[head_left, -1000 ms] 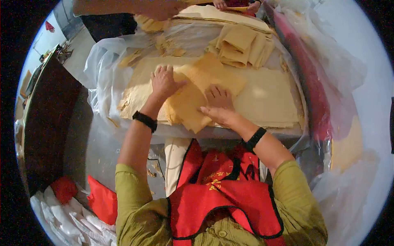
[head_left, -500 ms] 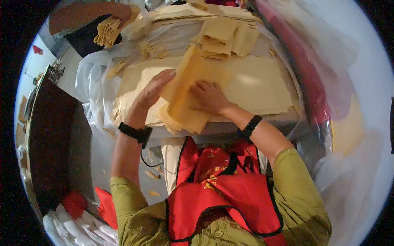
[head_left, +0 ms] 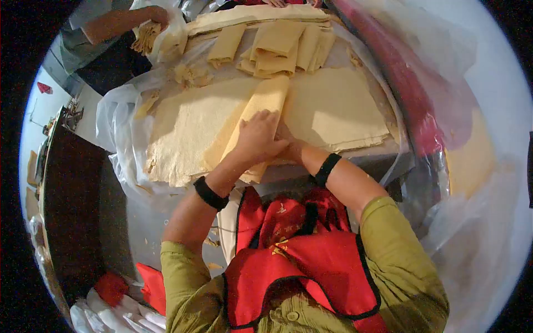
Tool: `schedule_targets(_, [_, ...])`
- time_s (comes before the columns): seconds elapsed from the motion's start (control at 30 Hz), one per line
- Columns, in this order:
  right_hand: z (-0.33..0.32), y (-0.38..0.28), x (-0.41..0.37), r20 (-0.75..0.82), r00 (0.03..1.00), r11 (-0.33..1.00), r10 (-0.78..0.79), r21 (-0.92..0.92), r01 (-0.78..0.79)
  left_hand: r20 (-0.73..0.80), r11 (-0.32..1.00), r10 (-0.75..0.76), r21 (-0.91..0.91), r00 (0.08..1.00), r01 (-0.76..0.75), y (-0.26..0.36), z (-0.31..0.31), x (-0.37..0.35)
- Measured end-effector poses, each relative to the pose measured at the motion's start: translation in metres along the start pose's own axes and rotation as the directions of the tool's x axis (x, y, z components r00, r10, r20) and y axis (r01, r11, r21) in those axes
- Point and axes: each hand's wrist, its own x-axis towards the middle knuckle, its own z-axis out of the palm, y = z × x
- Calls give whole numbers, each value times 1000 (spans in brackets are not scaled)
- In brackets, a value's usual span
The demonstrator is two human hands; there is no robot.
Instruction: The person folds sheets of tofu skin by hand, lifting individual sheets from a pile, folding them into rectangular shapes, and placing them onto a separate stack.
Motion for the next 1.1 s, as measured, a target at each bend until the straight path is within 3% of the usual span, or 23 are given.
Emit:
schedule_targets(0.03, [1, 0, 0, -29, 1000, 1000, 0, -15, 0, -7, 1000, -11, 7, 1000, 11, 3, 1, -2])
schedule_targets(0.13, [8, 1, 4, -1, 999, 999, 40, -28, -40, -105, 956, 95, -268, 990, -120, -25, 11, -12])
schedule_targets(0.3, [12, 7, 16, 244, 965, 995, 99, 3, -103, -165, 965, 79, -235, 983, -117, -32, 18, -39])
schedule_targets(0.43, [16, 14, 15, 304, 948, 991, 90, -123, -54, -197, 957, 86, -256, 977, -136, -25, 25, -43])
schedule_targets(0.57, [0, 9, 7, 256, 929, 944, 267, -263, -198, -231, 948, 112, -266, 967, -173, -32, 39, -43])
schedule_targets(0.63, [-10, 13, -7, 157, 938, 887, 310, -404, -226, -220, 955, 114, -245, 969, -168, -33, 42, -45])
schedule_targets(0.73, [-58, 17, 0, 345, 795, 851, 498, -368, -374, -168, 975, 118, -169, 979, -146, -24, 39, -46])
schedule_targets(0.83, [-65, 29, -11, -77, 871, 845, 485, -214, -489, -181, 989, 113, -73, 977, -128, -21, 44, -46])
schedule_targets(0.93, [-55, 12, -1, -53, 947, 869, 315, -385, -311, -198, 989, 139, -16, 970, -145, -17, 49, -43])
schedule_targets(0.97, [-52, 10, -4, 16, 925, 869, 379, -351, -350, -206, 990, 139, 0, 969, -142, -16, 47, -44])
schedule_targets(1.03, [-45, 9, -4, 159, 868, 864, 470, -285, -416, -156, 1000, 20, 12, 988, -18, -16, 27, -38])
schedule_targets(1.1, [-35, 15, -13, 122, 898, 882, 422, -283, -376, -136, 991, -135, -9, 981, 135, -23, 19, -31])
